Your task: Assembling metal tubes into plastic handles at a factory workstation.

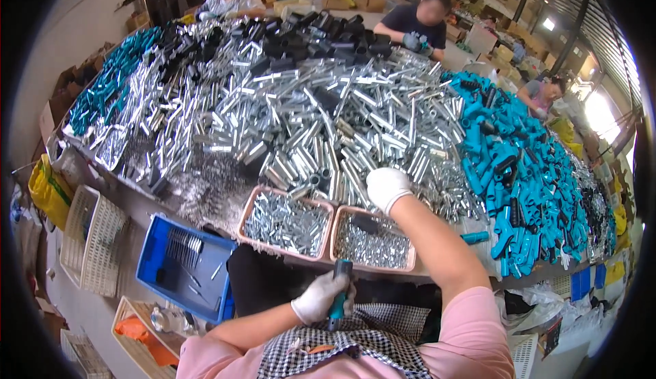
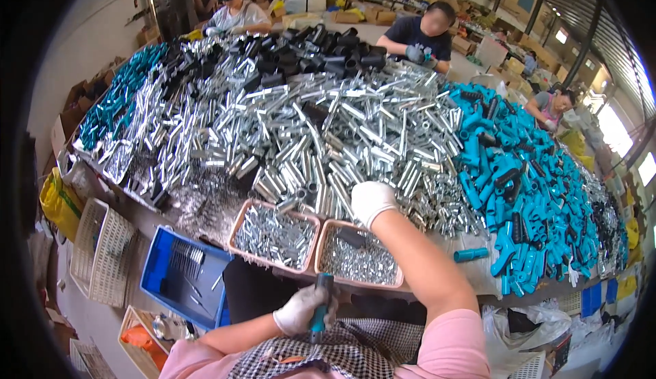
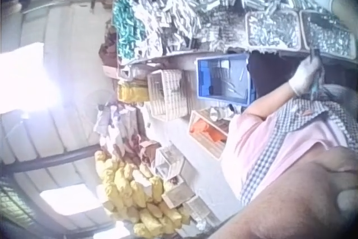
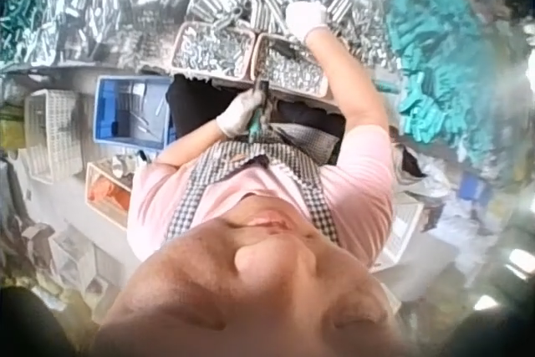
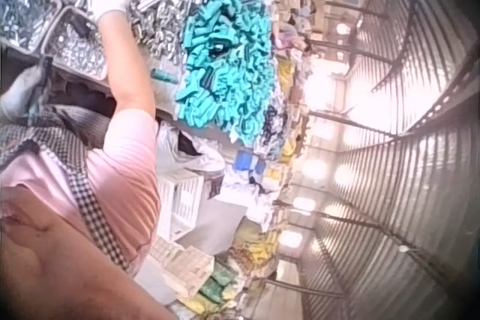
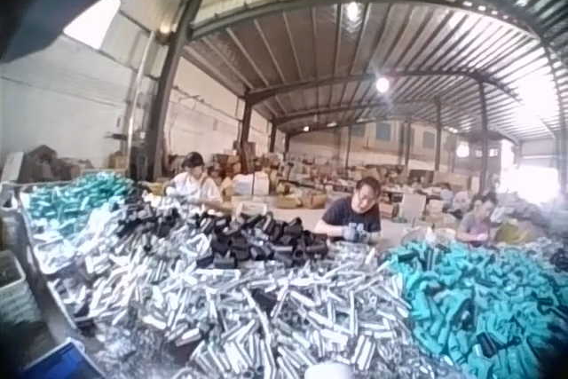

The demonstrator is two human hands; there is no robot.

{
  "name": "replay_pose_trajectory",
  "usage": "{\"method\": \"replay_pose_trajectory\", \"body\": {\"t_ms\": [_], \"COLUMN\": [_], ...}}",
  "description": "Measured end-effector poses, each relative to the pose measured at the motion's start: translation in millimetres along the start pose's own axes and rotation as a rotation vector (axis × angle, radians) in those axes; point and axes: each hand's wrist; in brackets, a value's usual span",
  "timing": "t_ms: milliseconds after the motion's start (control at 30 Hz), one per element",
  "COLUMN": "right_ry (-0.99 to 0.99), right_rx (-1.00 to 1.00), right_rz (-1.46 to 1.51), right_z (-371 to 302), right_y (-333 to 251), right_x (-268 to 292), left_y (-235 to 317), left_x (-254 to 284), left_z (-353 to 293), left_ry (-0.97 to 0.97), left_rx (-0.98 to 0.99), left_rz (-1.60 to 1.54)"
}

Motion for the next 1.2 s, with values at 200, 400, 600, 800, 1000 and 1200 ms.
{"method": "replay_pose_trajectory", "body": {"t_ms": [200, 400, 600, 800, 1000, 1200], "right_ry": [-0.137, -0.314, -0.192, 0.031, 0.470, 0.309], "right_rx": [0.018, 0.083, 0.061, -0.064, 0.156, 0.063], "right_rz": [0.087, 0.221, 0.187, 0.186, 0.566, 1.388], "right_z": [8.3, 10.2, 19.3, -6.9, -43.2, -110.9], "right_y": [10.1, -6.9, -0.6, 24.4, 65.2, 64.9], "right_x": [5.2, 10.0, -17.1, 15.1, -2.4, -11.1], "left_y": [-13.0, -9.5, 1.0, 29.6, 24.7, 13.3], "left_x": [4.0, -9.3, -12.1, -8.6, -13.7, -14.5], "left_z": [-9.9, -7.0, -20.3, -19.3, -12.3, -3.5], "left_ry": [-0.060, 0.007, 0.178, 0.316, 0.309, 0.303], "left_rx": [0.054, 0.052, -0.052, -0.181, -0.112, -0.031], "left_rz": [-0.117, 0.017, 0.246, 0.613, 0.611, 0.894]}}
Point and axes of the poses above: each hand's wrist, its own z-axis towards the middle knuckle, its own x-axis out of the back of the hand, y = z × x, and after that the axes turned 9 degrees about -y, right-handed
